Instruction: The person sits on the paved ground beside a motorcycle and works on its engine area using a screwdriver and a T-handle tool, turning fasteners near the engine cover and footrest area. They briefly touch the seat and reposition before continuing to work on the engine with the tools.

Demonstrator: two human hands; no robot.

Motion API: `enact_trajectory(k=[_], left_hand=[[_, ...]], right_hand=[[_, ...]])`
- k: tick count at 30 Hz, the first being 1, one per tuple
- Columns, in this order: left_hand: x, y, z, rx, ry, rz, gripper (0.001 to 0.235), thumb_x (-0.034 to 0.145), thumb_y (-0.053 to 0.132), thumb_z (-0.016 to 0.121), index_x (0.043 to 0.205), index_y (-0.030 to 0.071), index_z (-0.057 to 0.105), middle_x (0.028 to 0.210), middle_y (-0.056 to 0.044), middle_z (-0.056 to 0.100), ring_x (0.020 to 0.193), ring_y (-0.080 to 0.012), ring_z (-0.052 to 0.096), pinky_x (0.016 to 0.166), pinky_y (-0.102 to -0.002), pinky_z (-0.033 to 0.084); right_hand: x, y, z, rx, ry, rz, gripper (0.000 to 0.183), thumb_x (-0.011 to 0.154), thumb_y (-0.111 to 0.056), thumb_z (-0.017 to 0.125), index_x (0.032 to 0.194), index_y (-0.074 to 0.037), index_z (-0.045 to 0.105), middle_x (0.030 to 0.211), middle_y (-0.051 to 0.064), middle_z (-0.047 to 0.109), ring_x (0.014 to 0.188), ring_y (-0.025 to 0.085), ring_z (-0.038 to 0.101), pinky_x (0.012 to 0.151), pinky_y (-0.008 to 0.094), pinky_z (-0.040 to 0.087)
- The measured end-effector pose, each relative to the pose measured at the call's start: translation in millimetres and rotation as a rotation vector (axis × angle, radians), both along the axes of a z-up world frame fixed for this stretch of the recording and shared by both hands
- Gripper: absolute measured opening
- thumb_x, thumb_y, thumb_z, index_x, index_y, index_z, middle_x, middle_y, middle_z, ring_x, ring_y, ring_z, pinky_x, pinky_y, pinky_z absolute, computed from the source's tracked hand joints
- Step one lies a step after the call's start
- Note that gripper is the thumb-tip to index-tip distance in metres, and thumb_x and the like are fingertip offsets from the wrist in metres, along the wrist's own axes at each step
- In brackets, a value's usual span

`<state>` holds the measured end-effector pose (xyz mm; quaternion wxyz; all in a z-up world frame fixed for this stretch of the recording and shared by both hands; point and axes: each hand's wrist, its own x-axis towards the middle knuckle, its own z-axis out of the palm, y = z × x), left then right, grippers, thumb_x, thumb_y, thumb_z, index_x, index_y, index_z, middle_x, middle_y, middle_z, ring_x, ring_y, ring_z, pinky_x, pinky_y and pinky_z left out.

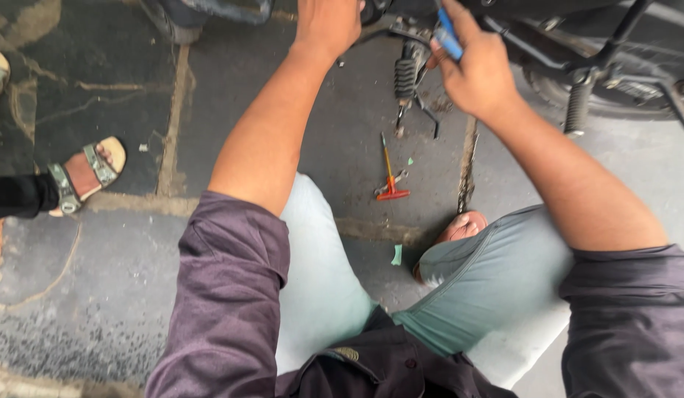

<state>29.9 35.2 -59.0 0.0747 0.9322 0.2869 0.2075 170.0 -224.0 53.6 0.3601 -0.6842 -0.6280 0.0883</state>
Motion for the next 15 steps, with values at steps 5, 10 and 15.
enact_trajectory(k=[5,10,15], left_hand=[[-18.7,-33.1,54.7,0.194,-0.156,0.006,0.035,0.085,0.019,0.080,0.115,0.006,0.069,0.103,-0.013,0.072,0.103,-0.0354,0.066,0.094,-0.054,0.045],[-17.3,-28.7,50.0,0.120,-0.124,0.030,0.063,0.082,0.015,0.082,0.139,0.005,0.057,0.137,-0.016,0.058,0.121,-0.0349,0.055,0.096,-0.053,0.041],[-14.2,-23.8,42.8,0.176,-0.138,0.042,0.064,0.081,0.017,0.083,0.138,0.005,0.057,0.144,-0.017,0.054,0.126,-0.0350,0.053,0.098,-0.053,0.041]], right_hand=[[3.5,2.4,3.9,-0.099,0.227,-0.030,0.051,0.113,-0.022,0.054,0.158,-0.001,0.042,0.079,0.007,0.073,0.066,0.025,0.063,0.071,0.033,0.051],[-4.1,-3.8,21.0,-0.069,0.112,-0.007,0.049,0.112,-0.019,0.057,0.155,0.000,0.046,0.078,0.007,0.073,0.080,0.018,0.075,0.081,0.032,0.055],[-28.3,-10.5,41.5,-0.203,0.057,-0.018,0.051,0.103,-0.018,0.060,0.151,-0.006,0.050,0.075,0.012,0.071,0.072,0.024,0.076,0.074,0.037,0.057]])
